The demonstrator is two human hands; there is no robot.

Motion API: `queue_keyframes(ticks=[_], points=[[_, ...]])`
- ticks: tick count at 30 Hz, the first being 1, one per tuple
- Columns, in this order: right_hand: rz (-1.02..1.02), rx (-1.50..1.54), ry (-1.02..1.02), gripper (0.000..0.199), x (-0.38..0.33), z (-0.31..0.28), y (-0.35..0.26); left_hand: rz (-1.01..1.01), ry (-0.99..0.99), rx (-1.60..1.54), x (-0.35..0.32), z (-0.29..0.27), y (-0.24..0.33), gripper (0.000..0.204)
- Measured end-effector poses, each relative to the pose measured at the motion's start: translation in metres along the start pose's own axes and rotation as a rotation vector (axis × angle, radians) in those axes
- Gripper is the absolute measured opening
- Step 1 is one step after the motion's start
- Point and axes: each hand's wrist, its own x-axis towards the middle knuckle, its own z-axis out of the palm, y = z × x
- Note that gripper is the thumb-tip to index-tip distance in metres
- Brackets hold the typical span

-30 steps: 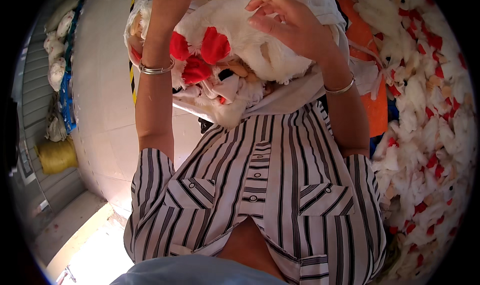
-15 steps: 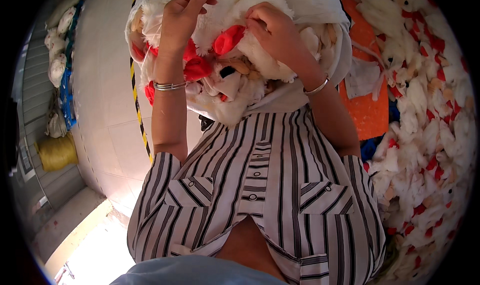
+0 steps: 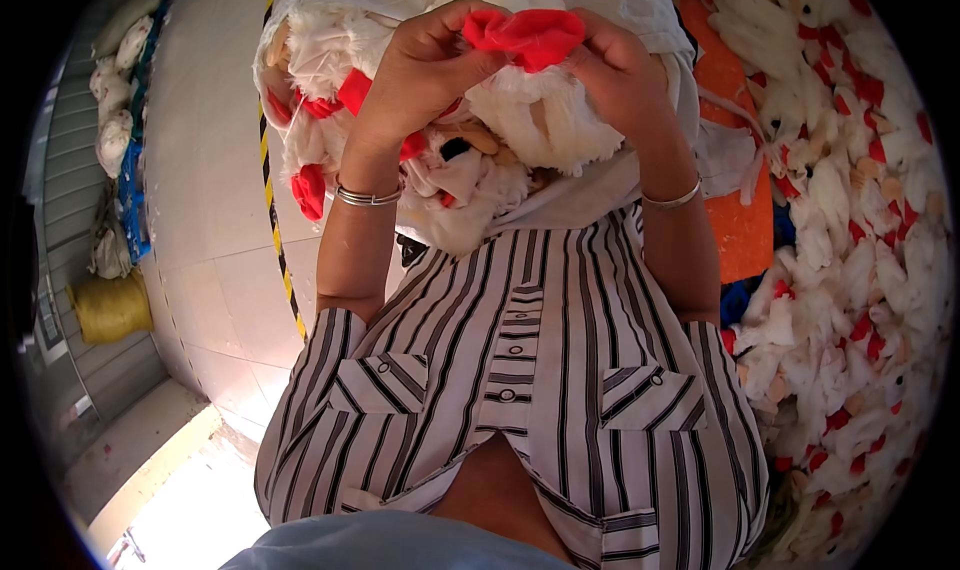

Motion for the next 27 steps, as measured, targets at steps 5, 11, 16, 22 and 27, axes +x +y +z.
queue_keyframes(ticks=[5, 11, 16, 22, 27], points=[[-0.078, -0.071, 0.300, 0.020, 0.006, -0.018, -0.033, -0.032, -0.012, 0.199, -0.004, 0.000, -0.008, 0.024], [0.003, -0.354, 0.071, 0.008, 0.000, -0.004, -0.049, 0.055, 0.030, 0.049, 0.000, 0.012, -0.014, 0.022], [-0.187, -0.178, 0.176, 0.012, -0.006, -0.001, -0.037, -0.033, 0.102, 0.036, -0.005, 0.016, -0.002, 0.017], [-0.044, -0.202, 0.184, 0.016, -0.004, 0.015, -0.043, 0.090, 0.117, -0.013, -0.008, 0.022, -0.004, 0.014], [-0.005, -0.523, 0.060, 0.017, -0.003, -0.013, -0.043, 0.137, 0.083, 0.144, -0.011, 0.024, -0.004, 0.014]])
